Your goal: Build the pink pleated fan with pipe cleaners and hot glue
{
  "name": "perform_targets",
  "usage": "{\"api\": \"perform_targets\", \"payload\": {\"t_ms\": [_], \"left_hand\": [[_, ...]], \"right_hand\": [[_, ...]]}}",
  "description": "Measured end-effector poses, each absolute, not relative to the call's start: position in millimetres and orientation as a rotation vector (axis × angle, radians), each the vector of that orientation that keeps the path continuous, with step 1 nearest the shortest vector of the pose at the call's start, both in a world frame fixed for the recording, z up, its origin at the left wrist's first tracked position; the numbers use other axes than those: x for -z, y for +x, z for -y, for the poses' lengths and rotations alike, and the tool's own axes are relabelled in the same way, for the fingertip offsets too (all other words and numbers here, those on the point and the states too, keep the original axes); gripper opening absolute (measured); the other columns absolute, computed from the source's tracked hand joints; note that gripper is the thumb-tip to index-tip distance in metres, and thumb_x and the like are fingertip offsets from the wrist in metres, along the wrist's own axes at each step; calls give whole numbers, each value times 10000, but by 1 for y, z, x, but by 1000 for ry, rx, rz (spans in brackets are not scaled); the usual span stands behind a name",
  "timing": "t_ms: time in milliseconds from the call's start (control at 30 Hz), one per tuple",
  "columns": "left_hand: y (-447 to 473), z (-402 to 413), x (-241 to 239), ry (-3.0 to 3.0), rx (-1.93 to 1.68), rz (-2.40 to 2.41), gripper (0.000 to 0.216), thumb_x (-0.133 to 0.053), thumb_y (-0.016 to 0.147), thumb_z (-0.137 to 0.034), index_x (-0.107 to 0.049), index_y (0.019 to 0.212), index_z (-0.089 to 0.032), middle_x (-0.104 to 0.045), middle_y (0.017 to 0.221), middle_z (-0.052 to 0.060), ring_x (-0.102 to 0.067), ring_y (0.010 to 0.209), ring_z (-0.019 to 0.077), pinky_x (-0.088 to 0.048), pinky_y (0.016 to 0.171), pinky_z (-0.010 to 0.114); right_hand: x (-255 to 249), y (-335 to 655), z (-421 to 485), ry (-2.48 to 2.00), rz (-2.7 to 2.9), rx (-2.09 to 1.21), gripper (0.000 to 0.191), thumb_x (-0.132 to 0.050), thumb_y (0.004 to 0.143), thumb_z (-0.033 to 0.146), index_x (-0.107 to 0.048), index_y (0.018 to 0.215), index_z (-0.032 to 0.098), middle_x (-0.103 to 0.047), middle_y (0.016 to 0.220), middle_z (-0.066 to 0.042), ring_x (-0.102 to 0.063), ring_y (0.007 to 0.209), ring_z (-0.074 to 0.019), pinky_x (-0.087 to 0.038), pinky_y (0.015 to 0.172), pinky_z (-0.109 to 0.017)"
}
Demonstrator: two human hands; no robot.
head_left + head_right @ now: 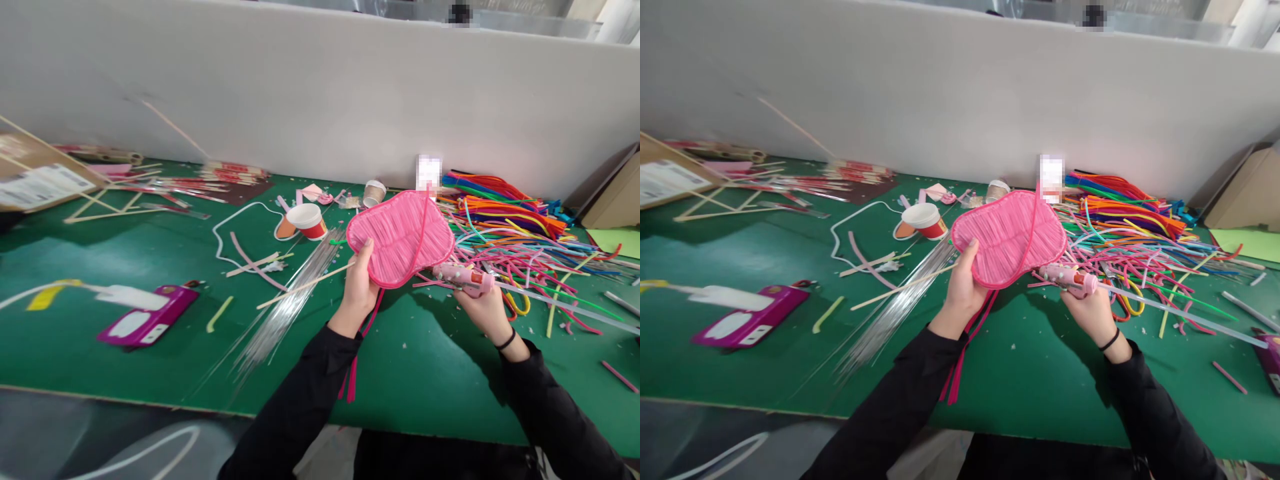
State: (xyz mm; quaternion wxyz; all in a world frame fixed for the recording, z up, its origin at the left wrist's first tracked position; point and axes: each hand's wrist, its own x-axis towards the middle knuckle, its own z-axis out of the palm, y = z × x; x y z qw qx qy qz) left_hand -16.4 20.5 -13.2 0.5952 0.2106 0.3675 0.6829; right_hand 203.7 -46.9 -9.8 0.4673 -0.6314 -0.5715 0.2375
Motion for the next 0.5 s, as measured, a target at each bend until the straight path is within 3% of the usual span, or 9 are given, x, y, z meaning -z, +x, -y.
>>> {"api": "perform_targets", "payload": {"t_ms": [500], "left_hand": [[-16, -21, 13, 482, -1597, -851, 438, -850, 709, -459, -753, 1023, -170, -792, 1052, 71, -734, 1037, 254, -589, 891, 310]], "right_hand": [[10, 206, 46, -1546, 1374, -597, 131, -597, 615, 336, -655, 643, 222, -654, 569, 3, -587, 525, -173, -470, 517, -284]]}}
